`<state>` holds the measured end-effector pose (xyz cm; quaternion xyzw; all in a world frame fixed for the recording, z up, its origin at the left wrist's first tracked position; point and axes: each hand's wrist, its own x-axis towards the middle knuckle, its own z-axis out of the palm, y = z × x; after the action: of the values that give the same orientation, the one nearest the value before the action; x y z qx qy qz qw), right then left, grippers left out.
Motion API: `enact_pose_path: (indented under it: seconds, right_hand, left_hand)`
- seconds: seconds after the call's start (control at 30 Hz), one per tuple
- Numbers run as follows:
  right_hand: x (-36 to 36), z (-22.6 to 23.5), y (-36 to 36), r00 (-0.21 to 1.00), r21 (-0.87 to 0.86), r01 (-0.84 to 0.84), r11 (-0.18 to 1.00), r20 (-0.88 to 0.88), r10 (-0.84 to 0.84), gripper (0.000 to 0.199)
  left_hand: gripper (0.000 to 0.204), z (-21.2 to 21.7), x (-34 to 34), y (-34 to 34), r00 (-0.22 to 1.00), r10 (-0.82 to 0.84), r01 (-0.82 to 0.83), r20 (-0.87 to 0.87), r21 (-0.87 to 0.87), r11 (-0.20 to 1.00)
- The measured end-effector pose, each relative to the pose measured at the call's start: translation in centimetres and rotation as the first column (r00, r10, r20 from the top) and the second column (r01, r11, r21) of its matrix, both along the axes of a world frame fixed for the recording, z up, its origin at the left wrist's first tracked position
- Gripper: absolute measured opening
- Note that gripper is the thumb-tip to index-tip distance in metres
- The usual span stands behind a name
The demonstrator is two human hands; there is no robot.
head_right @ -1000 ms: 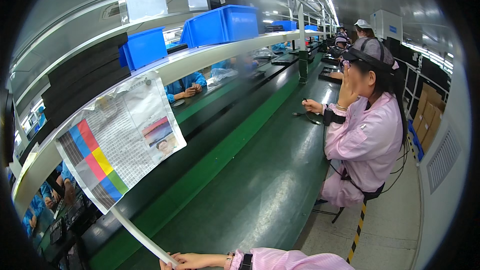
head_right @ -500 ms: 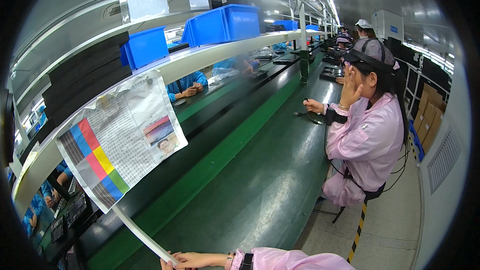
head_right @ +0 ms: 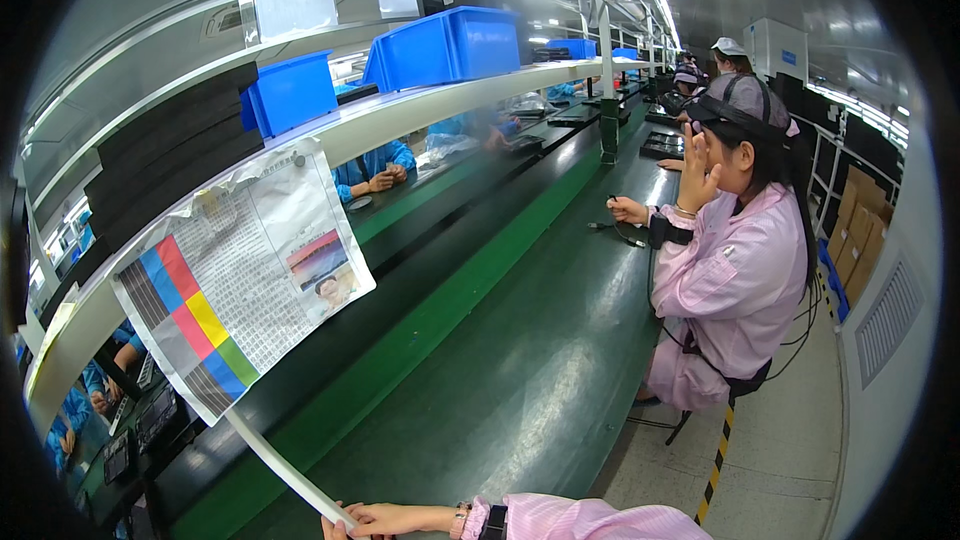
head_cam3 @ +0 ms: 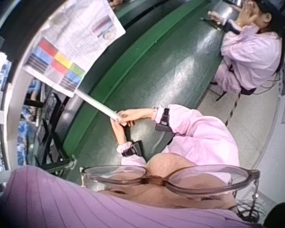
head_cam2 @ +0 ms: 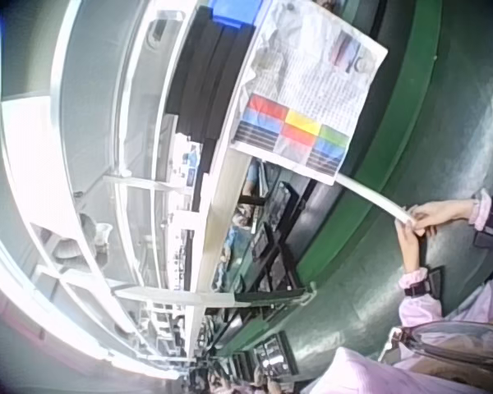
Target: The recorder is testing tablet screens on an assembly line, checking color bars, text clarity, and touch response.
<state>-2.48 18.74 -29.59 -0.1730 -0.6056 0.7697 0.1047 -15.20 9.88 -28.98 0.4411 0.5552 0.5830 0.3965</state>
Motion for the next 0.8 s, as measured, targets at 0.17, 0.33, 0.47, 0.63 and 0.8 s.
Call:
enact_pose_path:
  seconds: [0.17, 0.33, 0.47, 0.63, 0.8]
  right_hand:
    - [-0.3, -1.0, 0.2, 0.999, -0.009, -0.013, 1.0, 0.048, 0.013, 0.038]
    - [-0.5, -1.2, 0.2, 0.999, -0.004, -0.012, 1.0, 0.036, 0.012, 0.038]
    - [-0.5, -1.5, 0.3, 0.999, -0.003, -0.018, 1.0, 0.048, 0.018, 0.038]
    - [-0.2, -0.2, 0.0, 0.999, 0.0, -0.006, 1.0, 0.034, 0.006, 0.039]
    - [-0.1, -0.1, 0.1, 1.0, -0.002, 0.007, 1.0, 0.027, -0.007, 0.041]
  left_hand:
    - [0.041, 0.5, 0.3, 0.0, 1.0, -0.01, 0.01, 0.018, 0.004, 1.0]
    - [0.039, 0.4, 0.2, 0.1, 1.0, 0.006, -0.006, 0.003, -0.008, 1.0]
    - [0.038, 1.1, 0.5, 0.0, 1.0, 0.012, -0.011, 0.013, -0.034, 0.999]
    - [0.037, 0.3, 0.2, 0.0, 0.999, 0.036, -0.037, -0.005, -0.033, 0.999]
    - [0.035, 0.4, 0.1, 0.0, 1.0, 0.027, -0.027, 0.006, -0.037, 0.999]
